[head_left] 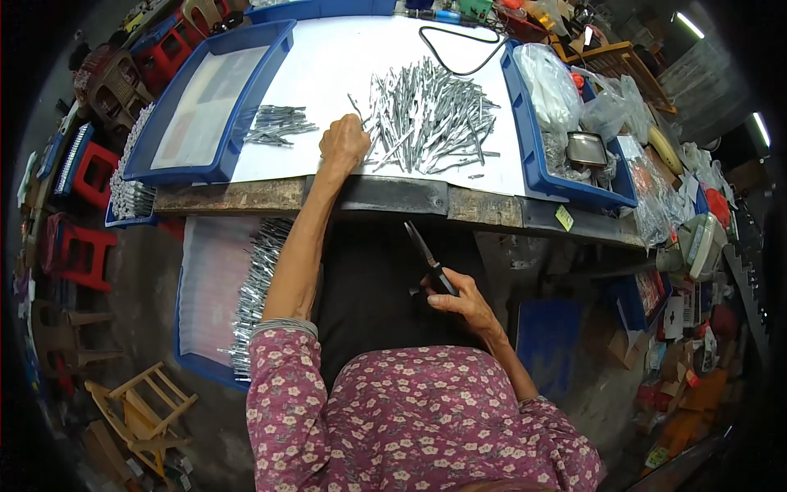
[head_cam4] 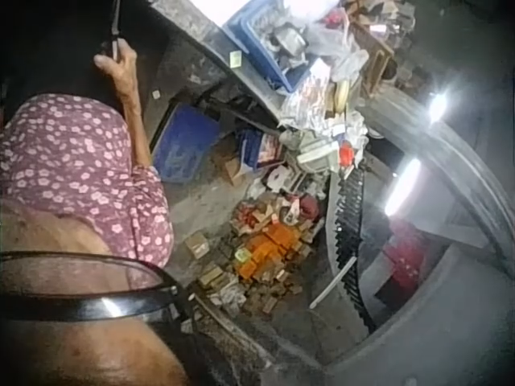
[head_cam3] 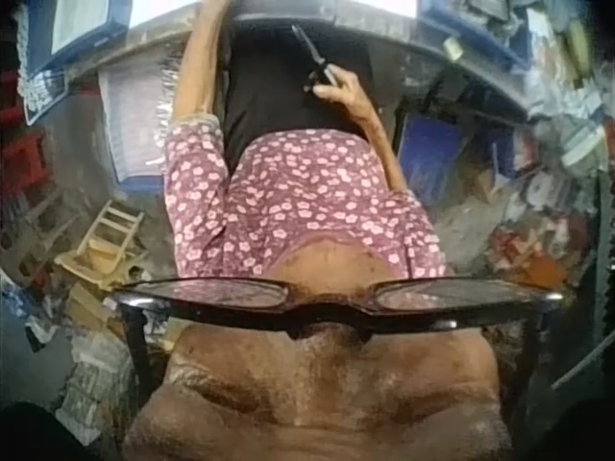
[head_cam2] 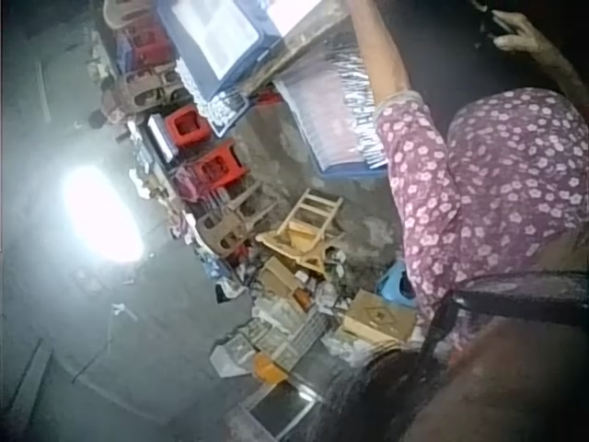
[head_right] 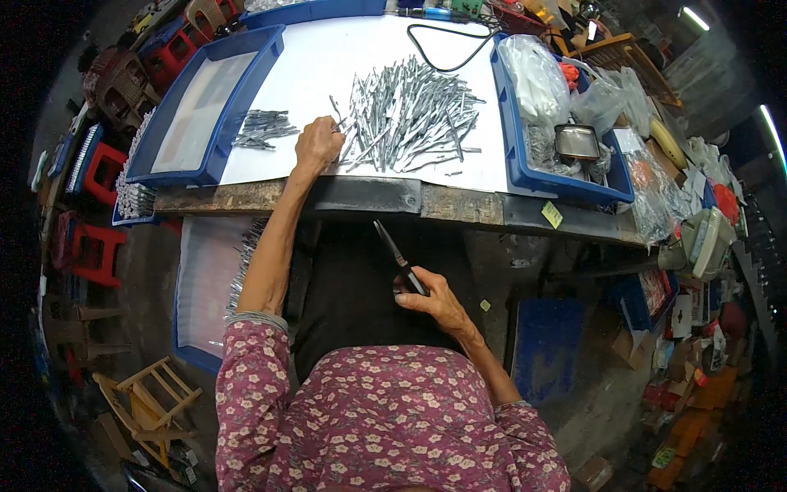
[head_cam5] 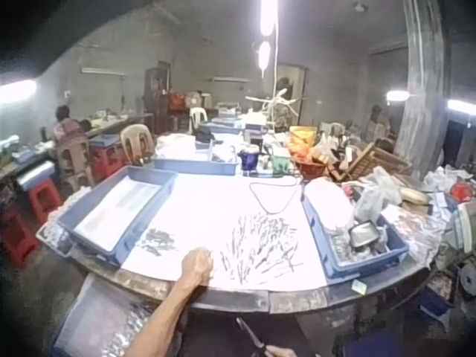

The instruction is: Assembling and crimping small metal pieces using pliers at a workbench.

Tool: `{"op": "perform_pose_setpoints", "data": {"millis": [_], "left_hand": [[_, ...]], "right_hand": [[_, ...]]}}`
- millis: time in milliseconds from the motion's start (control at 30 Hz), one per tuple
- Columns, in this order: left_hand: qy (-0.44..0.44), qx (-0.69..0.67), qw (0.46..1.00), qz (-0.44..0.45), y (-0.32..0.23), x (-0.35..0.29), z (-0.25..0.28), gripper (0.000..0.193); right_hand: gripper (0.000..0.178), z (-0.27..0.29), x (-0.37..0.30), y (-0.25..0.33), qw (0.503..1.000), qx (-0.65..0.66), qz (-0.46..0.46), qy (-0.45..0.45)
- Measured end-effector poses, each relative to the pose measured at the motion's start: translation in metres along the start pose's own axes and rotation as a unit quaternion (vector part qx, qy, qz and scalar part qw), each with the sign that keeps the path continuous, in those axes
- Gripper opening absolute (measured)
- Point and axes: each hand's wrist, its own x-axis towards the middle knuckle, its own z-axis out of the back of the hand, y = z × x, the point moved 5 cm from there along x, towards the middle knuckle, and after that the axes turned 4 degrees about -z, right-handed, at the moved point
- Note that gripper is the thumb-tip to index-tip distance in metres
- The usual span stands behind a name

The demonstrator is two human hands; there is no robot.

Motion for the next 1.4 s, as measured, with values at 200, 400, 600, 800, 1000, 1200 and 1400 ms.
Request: {"op": "perform_pose_setpoints", "data": {"millis": [200,400,600,800,1000,1200,1400], "left_hand": [[-0.018,-0.019,1.0,-0.004,0.006,0.004,0.002,0.017],[-0.106,0.005,0.993,-0.048,-0.002,-0.011,0.004,0.016],[-0.108,0.105,0.976,-0.154,-0.019,-0.024,0.007,0.016],[-0.111,0.093,0.97,-0.194,-0.019,-0.024,0.004,0.02],[-0.132,0.081,0.961,-0.228,-0.03,-0.028,0.014,0.02],[-0.142,-0.169,0.962,-0.161,-0.04,-0.045,0.031,0.013],[0.142,-0.699,0.7,0.046,-0.061,-0.09,0.008,0.013]], "right_hand": [[0.043,0.001,0.001,0.005,1.0,-0.004,0.009,-0.001],[0.037,0.002,-0.003,0.015,1.0,-0.003,0.009,-0.002],[0.035,0.003,-0.002,0.013,0.999,-0.027,0.025,-0.007],[0.035,0.0,-0.002,0.017,1.0,-0.025,0.017,-0.009],[0.035,0.0,-0.002,0.02,0.998,-0.046,0.027,-0.014],[0.037,0.004,-0.007,0.025,0.996,-0.043,0.066,-0.037],[0.046,0.01,-0.009,0.054,0.937,-0.193,0.221,-0.192]]}}
